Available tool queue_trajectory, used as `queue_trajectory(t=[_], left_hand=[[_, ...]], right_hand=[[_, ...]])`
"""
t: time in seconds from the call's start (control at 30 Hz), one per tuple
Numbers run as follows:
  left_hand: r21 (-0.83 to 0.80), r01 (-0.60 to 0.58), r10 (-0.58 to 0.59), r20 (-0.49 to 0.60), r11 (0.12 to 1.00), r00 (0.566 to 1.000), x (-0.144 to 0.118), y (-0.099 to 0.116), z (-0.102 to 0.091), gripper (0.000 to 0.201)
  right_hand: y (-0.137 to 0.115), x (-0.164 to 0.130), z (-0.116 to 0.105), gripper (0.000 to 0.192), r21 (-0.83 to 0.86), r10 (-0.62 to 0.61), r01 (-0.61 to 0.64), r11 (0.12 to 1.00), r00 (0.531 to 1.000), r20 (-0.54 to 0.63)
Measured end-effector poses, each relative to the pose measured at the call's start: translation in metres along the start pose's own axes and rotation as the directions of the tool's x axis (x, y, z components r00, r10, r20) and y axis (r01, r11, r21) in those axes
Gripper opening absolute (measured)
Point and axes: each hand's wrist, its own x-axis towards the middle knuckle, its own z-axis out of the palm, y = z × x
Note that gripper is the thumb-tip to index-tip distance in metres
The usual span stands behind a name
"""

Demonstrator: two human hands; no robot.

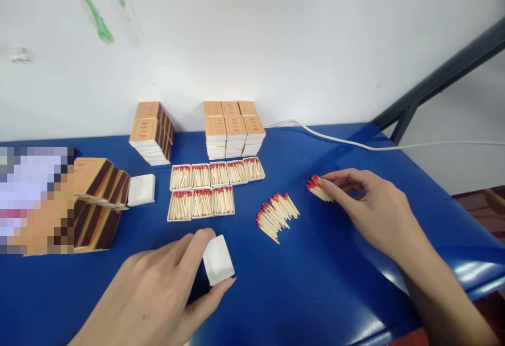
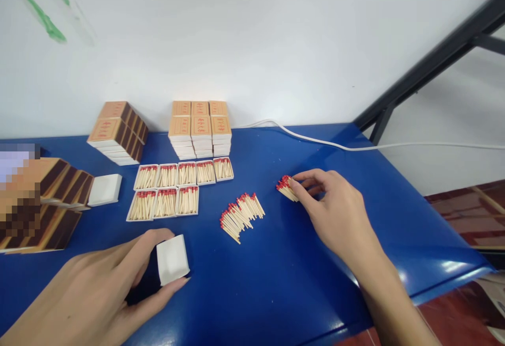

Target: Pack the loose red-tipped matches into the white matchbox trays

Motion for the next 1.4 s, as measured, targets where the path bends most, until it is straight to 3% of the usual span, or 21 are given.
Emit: queue_trajectory(t=[0.3,0.47,0.5,0.57,0.67,0.77,0.83,1.23,1.4], left_hand=[[-0.009,0.003,-0.003,-0.003,1.0,1.0,0.002,0.001,0.0,0.036],[-0.004,-0.007,0.007,0.005,1.0,1.0,0.002,0.001,0.001,0.036],[-0.004,-0.008,0.008,0.002,1.0,1.0,0.001,0.001,0.002,0.037],[-0.006,-0.009,0.009,0.003,1.0,1.0,0.0,0.0,0.002,0.037],[-0.007,-0.008,0.008,-0.003,1.0,1.0,-0.001,0.0,0.001,0.037],[0.001,-0.009,0.009,-0.017,1.0,1.0,-0.001,0.0,-0.001,0.038],[0.008,-0.013,0.013,-0.019,1.0,1.0,0.0,0.001,-0.001,0.038],[-0.004,-0.015,0.015,0.0,1.0,1.0,0.0,0.001,0.001,0.024],[0.0,-0.006,0.006,0.015,1.0,1.0,-0.003,0.001,0.002,0.036]], right_hand=[[-0.015,-0.019,-0.001,0.04,0.035,0.007,-0.008,0.999,1.0,0.017],[-0.042,-0.041,0.004,0.041,-0.081,-0.041,0.028,0.996,0.985,-0.168],[-0.049,-0.048,0.007,0.04,-0.059,-0.063,0.054,0.997,0.985,-0.159],[-0.063,-0.061,0.017,0.045,-0.043,-0.119,0.114,0.993,0.986,-0.119],[-0.077,-0.076,0.033,0.066,-0.159,-0.177,0.164,0.974,0.981,-0.076],[-0.081,-0.082,0.043,0.086,-0.237,-0.215,0.193,0.952,0.974,-0.07],[-0.08,-0.082,0.045,0.088,-0.255,-0.212,0.188,0.949,0.975,-0.071],[-0.087,-0.081,0.046,0.052,0.009,-0.208,0.208,0.978,0.976,0.06],[-0.092,-0.09,0.046,0.043,0.068,-0.221,0.215,0.974,0.971,0.093]])
